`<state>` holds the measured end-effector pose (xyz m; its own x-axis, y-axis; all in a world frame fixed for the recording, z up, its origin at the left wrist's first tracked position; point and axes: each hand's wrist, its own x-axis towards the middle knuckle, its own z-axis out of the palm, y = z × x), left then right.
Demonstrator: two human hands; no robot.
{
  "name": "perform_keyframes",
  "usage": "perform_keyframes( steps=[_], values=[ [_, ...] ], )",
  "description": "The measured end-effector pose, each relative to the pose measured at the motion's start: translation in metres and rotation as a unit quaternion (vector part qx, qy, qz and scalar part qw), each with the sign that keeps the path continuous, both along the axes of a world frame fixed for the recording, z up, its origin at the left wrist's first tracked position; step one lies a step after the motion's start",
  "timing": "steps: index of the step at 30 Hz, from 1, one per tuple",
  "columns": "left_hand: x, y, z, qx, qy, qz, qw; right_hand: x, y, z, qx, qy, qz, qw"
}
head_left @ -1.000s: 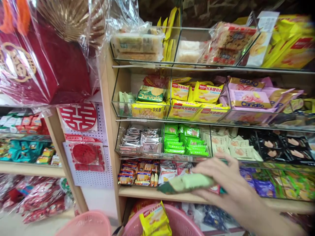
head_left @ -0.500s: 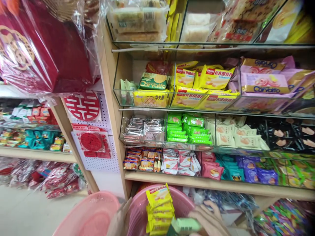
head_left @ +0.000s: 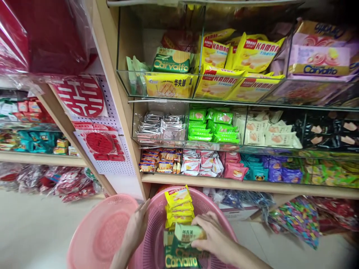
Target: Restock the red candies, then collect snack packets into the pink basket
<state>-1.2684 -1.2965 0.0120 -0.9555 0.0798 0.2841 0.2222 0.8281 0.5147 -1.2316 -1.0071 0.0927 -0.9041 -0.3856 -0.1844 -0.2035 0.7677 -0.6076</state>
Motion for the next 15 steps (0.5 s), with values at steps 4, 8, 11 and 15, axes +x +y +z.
perform_keyframes(
  steps=[4,8,11,15],
  values=[
    [-0.002,-0.003,-0.008,-0.003,0.002,0.006,1.0,0.003,-0.017,-0.029,0.0,-0.103,-0.023,0.994],
    [-0.004,-0.004,-0.014,0.01,0.019,0.003,1.0,0.003,-0.027,-0.052,0.0,-0.145,-0.006,0.989],
    [-0.002,-0.003,-0.01,0.018,0.031,-0.001,0.999,0.004,-0.03,-0.06,-0.001,-0.12,0.012,0.993],
    [0.001,0.001,0.001,0.023,0.015,-0.01,1.0,0.006,-0.029,-0.068,0.008,-0.077,0.01,0.997]
  ],
)
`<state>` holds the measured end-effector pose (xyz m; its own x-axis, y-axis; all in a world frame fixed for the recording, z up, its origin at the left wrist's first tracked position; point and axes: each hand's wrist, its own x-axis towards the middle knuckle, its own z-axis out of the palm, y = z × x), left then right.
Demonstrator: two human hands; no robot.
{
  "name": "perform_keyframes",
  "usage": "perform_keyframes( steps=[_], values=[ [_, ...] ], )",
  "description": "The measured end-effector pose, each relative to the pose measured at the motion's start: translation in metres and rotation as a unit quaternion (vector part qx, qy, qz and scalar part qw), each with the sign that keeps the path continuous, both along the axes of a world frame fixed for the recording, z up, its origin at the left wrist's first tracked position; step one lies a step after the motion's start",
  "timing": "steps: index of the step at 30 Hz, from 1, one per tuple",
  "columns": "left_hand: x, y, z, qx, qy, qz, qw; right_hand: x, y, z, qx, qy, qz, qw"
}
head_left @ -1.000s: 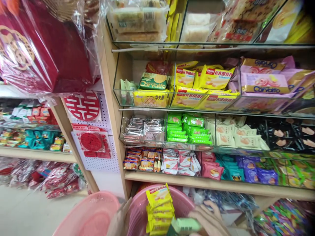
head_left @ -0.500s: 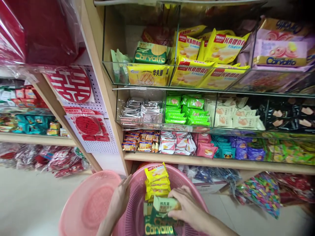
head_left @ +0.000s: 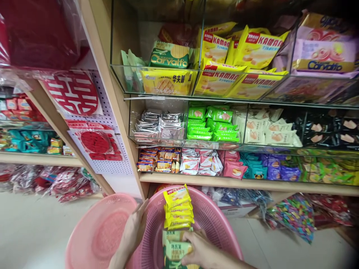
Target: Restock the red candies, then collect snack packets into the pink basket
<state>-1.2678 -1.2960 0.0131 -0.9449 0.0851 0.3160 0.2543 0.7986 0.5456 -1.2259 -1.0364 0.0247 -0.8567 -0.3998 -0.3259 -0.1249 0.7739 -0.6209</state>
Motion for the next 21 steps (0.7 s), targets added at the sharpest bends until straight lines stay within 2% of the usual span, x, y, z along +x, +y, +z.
perform_keyframes(
  steps=[4,8,18,21],
  values=[
    [0.001,0.002,0.006,-0.005,-0.012,0.001,1.0,-0.001,0.002,-0.005,-0.005,0.014,0.016,1.0],
    [0.003,0.004,0.008,-0.002,-0.017,-0.003,1.0,0.0,0.003,-0.001,-0.003,0.049,0.052,0.997],
    [0.003,0.006,0.01,0.01,-0.014,-0.01,1.0,0.017,0.002,-0.001,0.075,0.157,0.065,0.983],
    [0.004,0.006,0.01,0.009,-0.017,-0.005,1.0,0.024,0.002,-0.004,0.066,0.204,0.116,0.97]
  ],
)
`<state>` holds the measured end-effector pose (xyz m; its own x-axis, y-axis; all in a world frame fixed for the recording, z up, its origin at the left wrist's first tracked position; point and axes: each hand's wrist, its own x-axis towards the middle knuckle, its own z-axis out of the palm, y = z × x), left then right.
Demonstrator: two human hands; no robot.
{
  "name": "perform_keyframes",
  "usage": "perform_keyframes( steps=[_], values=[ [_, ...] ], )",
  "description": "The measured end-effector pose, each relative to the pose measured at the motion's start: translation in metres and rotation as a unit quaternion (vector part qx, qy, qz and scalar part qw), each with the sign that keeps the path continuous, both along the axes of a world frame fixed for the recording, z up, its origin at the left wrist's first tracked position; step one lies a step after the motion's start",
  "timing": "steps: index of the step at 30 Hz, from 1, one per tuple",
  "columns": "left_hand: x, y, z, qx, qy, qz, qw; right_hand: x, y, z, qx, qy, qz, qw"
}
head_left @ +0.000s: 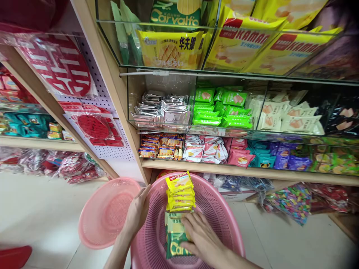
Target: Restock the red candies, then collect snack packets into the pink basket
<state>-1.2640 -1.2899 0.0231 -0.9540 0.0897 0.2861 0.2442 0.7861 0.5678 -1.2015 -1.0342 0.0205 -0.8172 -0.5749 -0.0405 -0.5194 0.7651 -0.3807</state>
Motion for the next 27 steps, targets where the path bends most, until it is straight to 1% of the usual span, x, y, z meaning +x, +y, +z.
perform_keyframes(
  steps=[3,5,6,9,13,19,22,25,27],
  values=[
    [0.0,0.0,0.0,0.0,-0.01,0.0,1.0,0.007,-0.002,-0.008,0.006,0.041,0.115,0.992],
    [0.0,0.0,0.0,0.0,-0.012,0.0,1.0,0.01,-0.006,-0.014,0.031,0.084,0.159,0.983],
    [0.0,0.0,-0.001,0.001,-0.011,0.001,1.0,0.01,-0.009,-0.016,0.045,0.109,0.165,0.979],
    [0.0,-0.001,-0.004,0.005,-0.006,0.003,1.0,0.008,-0.019,-0.019,0.071,0.177,0.151,0.97],
    [0.0,-0.001,-0.008,0.012,0.005,0.004,1.0,0.003,-0.026,-0.017,0.072,0.195,0.14,0.968],
    [0.001,-0.002,-0.01,0.017,0.006,0.001,1.0,-0.001,-0.022,-0.016,0.067,0.205,0.157,0.964],
    [0.001,-0.003,-0.011,0.022,0.01,-0.004,1.0,-0.003,-0.018,-0.019,0.057,0.229,0.158,0.959],
    [0.001,-0.004,-0.015,0.025,0.008,0.002,1.0,-0.006,-0.016,-0.025,0.054,0.253,0.155,0.954],
    [0.002,-0.006,-0.018,0.03,0.024,0.018,0.999,-0.011,-0.015,-0.024,0.047,0.282,0.163,0.944]
  ],
)
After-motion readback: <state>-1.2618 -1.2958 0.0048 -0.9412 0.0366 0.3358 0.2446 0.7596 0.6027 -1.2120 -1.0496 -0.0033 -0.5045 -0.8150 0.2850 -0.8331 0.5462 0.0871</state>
